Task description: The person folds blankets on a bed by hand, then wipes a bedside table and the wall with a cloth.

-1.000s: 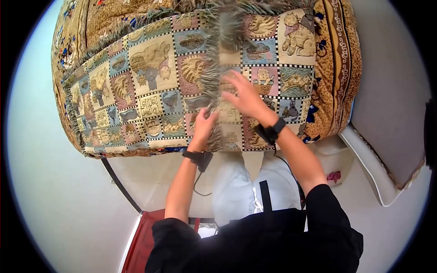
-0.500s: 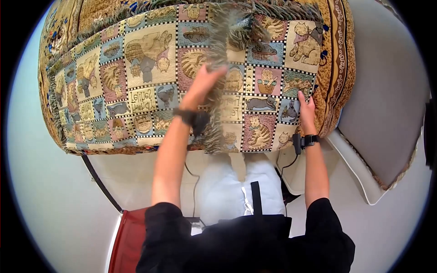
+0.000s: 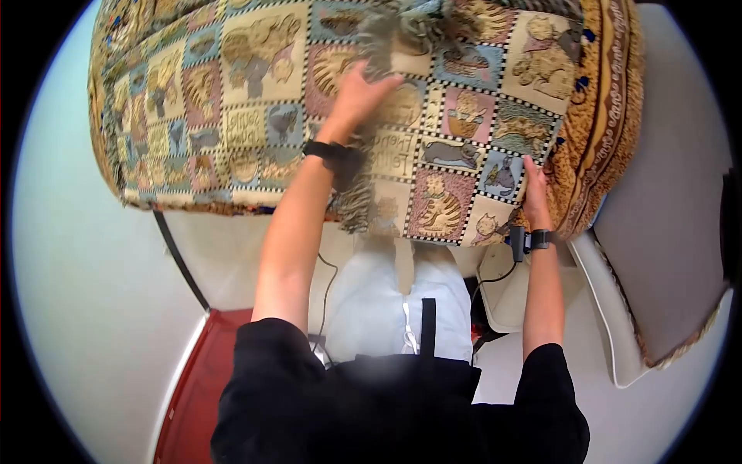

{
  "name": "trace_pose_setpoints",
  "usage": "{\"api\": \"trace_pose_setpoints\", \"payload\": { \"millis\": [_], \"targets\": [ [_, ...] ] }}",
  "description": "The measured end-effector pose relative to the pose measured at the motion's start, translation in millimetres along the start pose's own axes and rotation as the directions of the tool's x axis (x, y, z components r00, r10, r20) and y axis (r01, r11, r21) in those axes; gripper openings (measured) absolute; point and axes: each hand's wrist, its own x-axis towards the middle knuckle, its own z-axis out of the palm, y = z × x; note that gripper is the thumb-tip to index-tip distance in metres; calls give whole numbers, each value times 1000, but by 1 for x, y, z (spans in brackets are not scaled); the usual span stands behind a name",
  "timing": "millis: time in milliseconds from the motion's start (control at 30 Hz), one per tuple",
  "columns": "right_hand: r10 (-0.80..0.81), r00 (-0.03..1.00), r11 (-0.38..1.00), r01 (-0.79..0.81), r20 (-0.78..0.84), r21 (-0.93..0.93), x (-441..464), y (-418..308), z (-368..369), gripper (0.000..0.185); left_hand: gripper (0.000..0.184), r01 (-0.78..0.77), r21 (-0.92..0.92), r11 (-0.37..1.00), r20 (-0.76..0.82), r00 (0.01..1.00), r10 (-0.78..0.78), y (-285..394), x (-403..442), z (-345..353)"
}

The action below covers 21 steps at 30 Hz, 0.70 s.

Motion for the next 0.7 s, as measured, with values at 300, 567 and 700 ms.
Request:
{"api": "trace_pose_setpoints", "payload": {
  "millis": [300, 567, 700],
  "targets": [
    [84, 995, 988, -89, 52, 124, 20, 6, -1, 74, 36, 190, 307, 933, -17, 981, -194, 8, -83, 63],
    [118, 978, 964, -155, 173, 218, 46, 26, -11, 50, 28, 38, 326, 945, -436, 892, 115, 8, -101, 112],
    [119, 983, 964, -149, 142, 219, 42, 17, -4, 57, 30, -24, 300, 954, -405, 902, 150, 11, -104, 104]
  ]
}}
